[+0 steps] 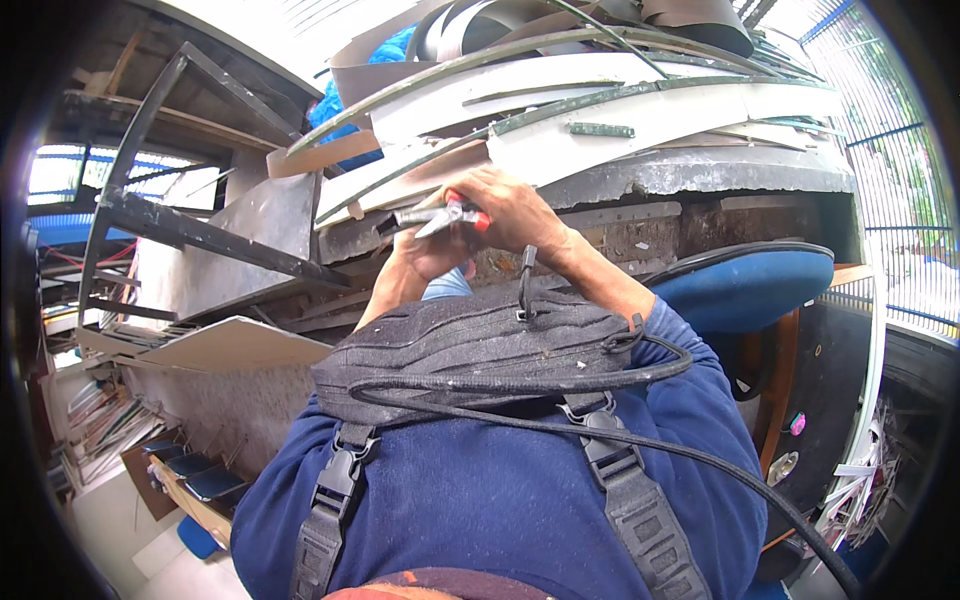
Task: The person cuts a green metal strip using shears, then measures the strip with a measuring tape and places the shears on a desk.
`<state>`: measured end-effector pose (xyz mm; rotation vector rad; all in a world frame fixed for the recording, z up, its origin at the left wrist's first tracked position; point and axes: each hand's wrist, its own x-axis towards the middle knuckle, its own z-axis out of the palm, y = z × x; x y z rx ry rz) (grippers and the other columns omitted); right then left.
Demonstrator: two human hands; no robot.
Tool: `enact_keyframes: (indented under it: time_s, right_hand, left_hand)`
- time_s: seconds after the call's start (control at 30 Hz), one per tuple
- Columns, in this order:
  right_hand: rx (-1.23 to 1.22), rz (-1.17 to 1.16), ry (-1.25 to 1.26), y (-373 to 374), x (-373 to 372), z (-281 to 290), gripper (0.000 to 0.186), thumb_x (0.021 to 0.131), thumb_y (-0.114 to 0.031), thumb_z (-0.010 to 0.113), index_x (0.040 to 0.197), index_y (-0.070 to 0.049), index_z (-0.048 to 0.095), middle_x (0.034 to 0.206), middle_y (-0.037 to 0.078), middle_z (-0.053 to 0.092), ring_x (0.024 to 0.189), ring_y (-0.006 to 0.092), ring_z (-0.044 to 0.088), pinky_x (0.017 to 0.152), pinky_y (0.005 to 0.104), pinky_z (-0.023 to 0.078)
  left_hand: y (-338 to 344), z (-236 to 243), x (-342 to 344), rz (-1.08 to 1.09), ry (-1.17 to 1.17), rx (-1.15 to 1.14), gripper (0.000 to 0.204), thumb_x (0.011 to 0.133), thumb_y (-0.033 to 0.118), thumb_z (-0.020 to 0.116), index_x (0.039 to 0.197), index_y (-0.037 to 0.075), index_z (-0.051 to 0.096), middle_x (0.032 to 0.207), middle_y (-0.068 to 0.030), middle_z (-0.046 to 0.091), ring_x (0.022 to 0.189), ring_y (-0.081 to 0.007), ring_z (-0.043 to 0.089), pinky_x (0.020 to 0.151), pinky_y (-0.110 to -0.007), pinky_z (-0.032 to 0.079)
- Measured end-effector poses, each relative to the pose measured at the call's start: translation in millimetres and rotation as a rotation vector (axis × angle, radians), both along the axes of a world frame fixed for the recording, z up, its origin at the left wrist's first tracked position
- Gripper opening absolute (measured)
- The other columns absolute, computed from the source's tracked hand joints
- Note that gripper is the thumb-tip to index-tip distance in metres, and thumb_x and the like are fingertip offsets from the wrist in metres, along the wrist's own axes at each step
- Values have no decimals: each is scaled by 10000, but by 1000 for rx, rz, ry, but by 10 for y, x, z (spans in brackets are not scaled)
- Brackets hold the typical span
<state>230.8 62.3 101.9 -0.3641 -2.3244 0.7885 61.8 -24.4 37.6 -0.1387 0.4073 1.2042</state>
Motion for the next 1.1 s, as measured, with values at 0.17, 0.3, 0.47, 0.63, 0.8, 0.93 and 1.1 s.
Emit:
enact_keyframes:
  time_s: [0.17, 0.3, 0.47, 0.63, 0.8, 0.93, 1.1]
  right_hand:
    - [29, -336, -57, -80, 179, 149, 363, 780, -56, 655, 1121, -38, 534, 963, 166, 595, 915, 367, 609, 806, 434, 518]
    - [-17, -452, -179, -188, 303, 332, 357, 782, -94, 649, 1108, -21, 522, 950, 183, 577, 897, 368, 600, 796, 452, 502]
    - [88, -467, -226, -266, 270, 378, 313, 764, -86, 651, 1052, -28, 543, 953, 170, 598, 916, 350, 599, 827, 416, 475]
    - [96, -463, -257, -224, 203, 412, 289, 789, -137, 658, 1033, -20, 557, 941, 168, 609, 917, 347, 610, 833, 427, 481]
    - [6, -440, -285, -234, 164, 465, 236, 814, -131, 635, 1018, -37, 560, 907, 161, 625, 869, 356, 624, 789, 432, 497]
    - [-296, -322, -497, -227, 132, 583, 259, 859, -204, 627, 1047, -30, 589, 918, 181, 649, 900, 374, 638, 787, 437, 510]
    - [-453, -115, -616, -146, 72, 692, 347, 905, -305, 615, 1111, -25, 609, 978, 208, 657, 946, 372, 645, 821, 439, 509]
  left_hand:
    - [367, 184, -244, 280, 272, -30, 190, 935, 42, 509, 1069, -90, 542, 941, -181, 651, 756, -208, 680, 662, -300, 599]
    - [588, 278, -735, 620, -18, -48, 84, 920, 27, 471, 847, -16, 467, 690, -69, 459, 563, -175, 459, 557, -298, 491]
    - [651, 419, -874, 722, -7, -35, 123, 945, 71, 429, 826, 43, 416, 683, -50, 437, 575, -166, 470, 543, -302, 477]
    - [630, 591, -744, 795, 54, -125, 123, 927, 81, 391, 806, 64, 387, 660, -41, 406, 571, -161, 451, 539, -291, 445]
    - [561, 624, -807, 826, 168, -96, 149, 936, 92, 414, 793, 61, 390, 657, -36, 408, 575, -150, 451, 534, -276, 443]
    - [521, 601, -893, 802, 186, -24, 161, 964, 87, 450, 815, 36, 415, 691, -37, 428, 576, -150, 447, 536, -269, 449]
    - [454, 519, -989, 754, 270, -19, 134, 981, 96, 475, 889, 1, 454, 722, -49, 441, 602, -141, 464, 545, -263, 453]
